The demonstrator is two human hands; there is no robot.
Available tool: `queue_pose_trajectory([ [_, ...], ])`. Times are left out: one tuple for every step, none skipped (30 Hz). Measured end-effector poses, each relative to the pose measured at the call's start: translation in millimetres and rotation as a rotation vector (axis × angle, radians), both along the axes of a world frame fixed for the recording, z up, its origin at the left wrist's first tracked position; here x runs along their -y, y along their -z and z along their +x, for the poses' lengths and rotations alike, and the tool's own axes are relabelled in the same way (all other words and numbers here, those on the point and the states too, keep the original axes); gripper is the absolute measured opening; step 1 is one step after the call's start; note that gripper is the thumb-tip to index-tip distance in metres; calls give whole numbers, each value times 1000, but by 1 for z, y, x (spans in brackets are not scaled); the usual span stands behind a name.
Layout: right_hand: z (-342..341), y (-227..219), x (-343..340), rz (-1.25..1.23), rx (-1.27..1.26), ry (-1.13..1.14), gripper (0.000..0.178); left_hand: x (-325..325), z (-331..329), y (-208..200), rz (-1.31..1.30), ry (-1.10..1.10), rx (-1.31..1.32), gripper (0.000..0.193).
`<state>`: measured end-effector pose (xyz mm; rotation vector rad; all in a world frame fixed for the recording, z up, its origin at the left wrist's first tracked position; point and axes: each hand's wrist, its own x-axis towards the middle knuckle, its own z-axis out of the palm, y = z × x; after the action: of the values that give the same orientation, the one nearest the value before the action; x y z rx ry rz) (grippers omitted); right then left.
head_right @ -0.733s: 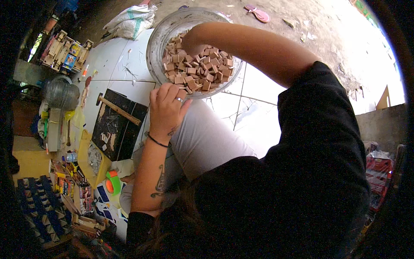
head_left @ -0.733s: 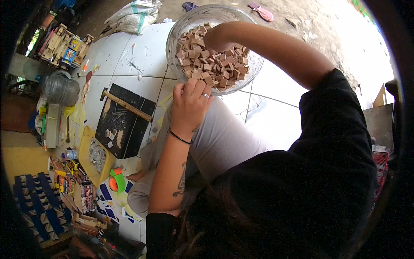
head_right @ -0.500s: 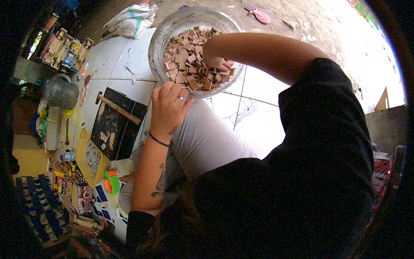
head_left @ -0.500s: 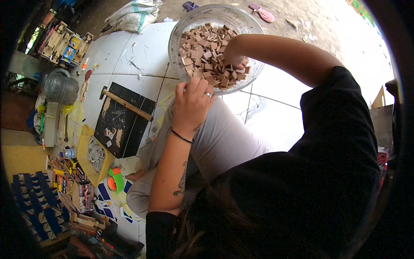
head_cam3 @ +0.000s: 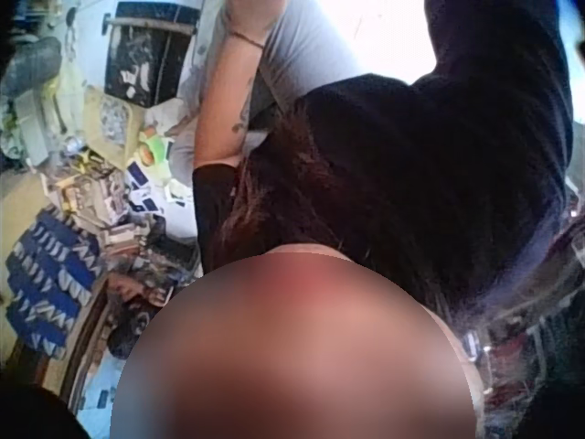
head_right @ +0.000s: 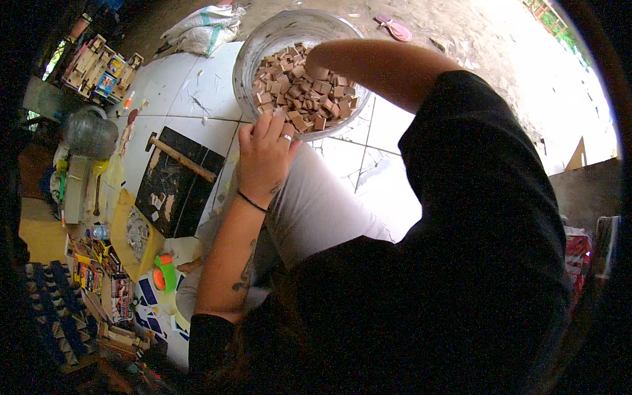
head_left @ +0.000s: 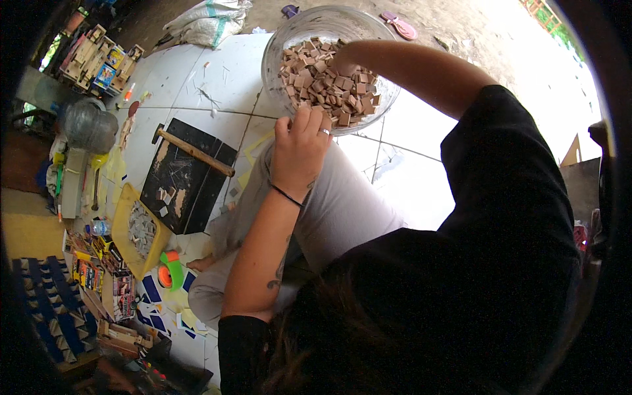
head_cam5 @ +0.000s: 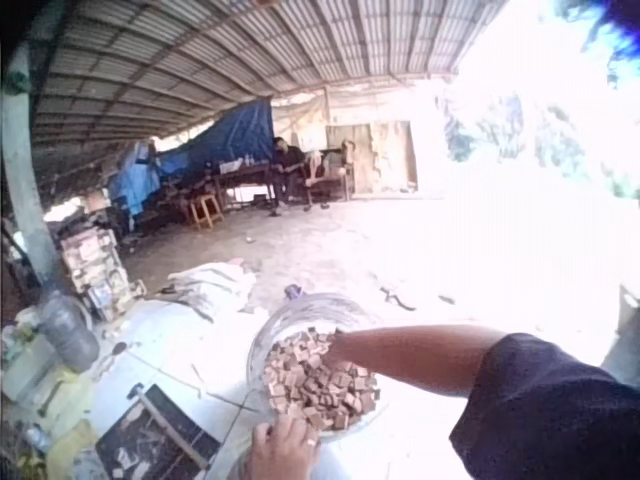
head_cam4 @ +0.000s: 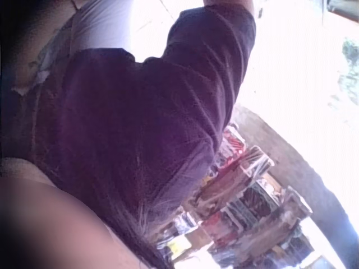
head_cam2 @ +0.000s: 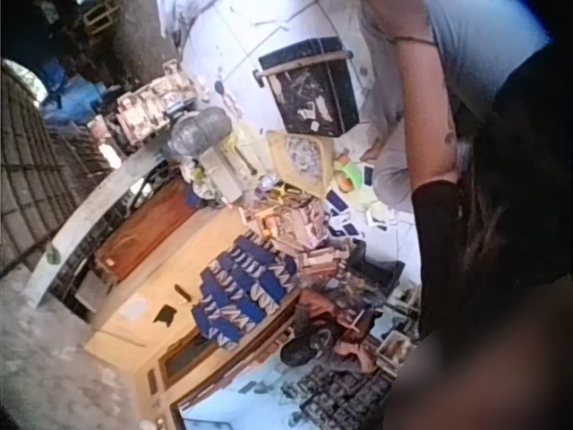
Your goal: The person sits on the floor and repeatedly hammers small wooden blocks on a black board, breaking them into smaller pieces. The person then transfers the broken pieces into a large clear container.
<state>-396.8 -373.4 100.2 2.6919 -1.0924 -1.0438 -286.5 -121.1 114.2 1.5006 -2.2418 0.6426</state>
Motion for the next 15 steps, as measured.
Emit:
queue_pose_trajectory([
  [6, 3, -16, 17, 79, 103, 41, -1, 0, 0, 14, -9, 35, 29],
  [14, 7, -34, 16, 143, 193, 44, -1, 0, 0, 12, -9, 66, 28],
  [23, 10, -53, 4, 202, 271, 48, -1, 0, 1, 13, -9, 96, 28],
  [29, 11, -70, 10, 273, 244, 51, -2, -1, 1, 21, -1, 98, 28],
  [33, 11, -86, -44, 311, 362, 55, -3, -1, 2, 34, 6, 97, 28],
  [30, 5, -97, -47, 426, 360, 54, -3, -1, 3, 53, 17, 95, 28],
  [25, -5, -98, 6, 493, 332, 53, -3, -1, 3, 35, 30, 98, 28],
  [20, -15, -99, -105, 496, 270, 53, -2, -1, 4, 25, 44, 97, 28],
  [5, -28, -92, -109, 571, 247, 49, -2, -2, 4, 8, 58, 90, 28],
  [-10, -39, -84, -66, 786, 307, 46, -1, -2, 5, -35, 63, 94, 19],
  [-17, -47, -75, -127, 554, 197, 26, 0, -3, 5, -86, 69, 93, 11],
  [-26, -48, -69, -220, 325, 192, 28, 1, -4, 5, -138, 75, 94, 7],
  [-29, -44, -64, -138, 86, 152, 30, 0, -3, 6, -133, 74, 93, 7],
  [-30, -37, -61, -101, -160, 112, 32, 0, -3, 5, -131, 74, 92, 6],
  [-28, -26, -60, -53, -342, 45, 34, 0, -3, 5, -129, 74, 94, 6],
])
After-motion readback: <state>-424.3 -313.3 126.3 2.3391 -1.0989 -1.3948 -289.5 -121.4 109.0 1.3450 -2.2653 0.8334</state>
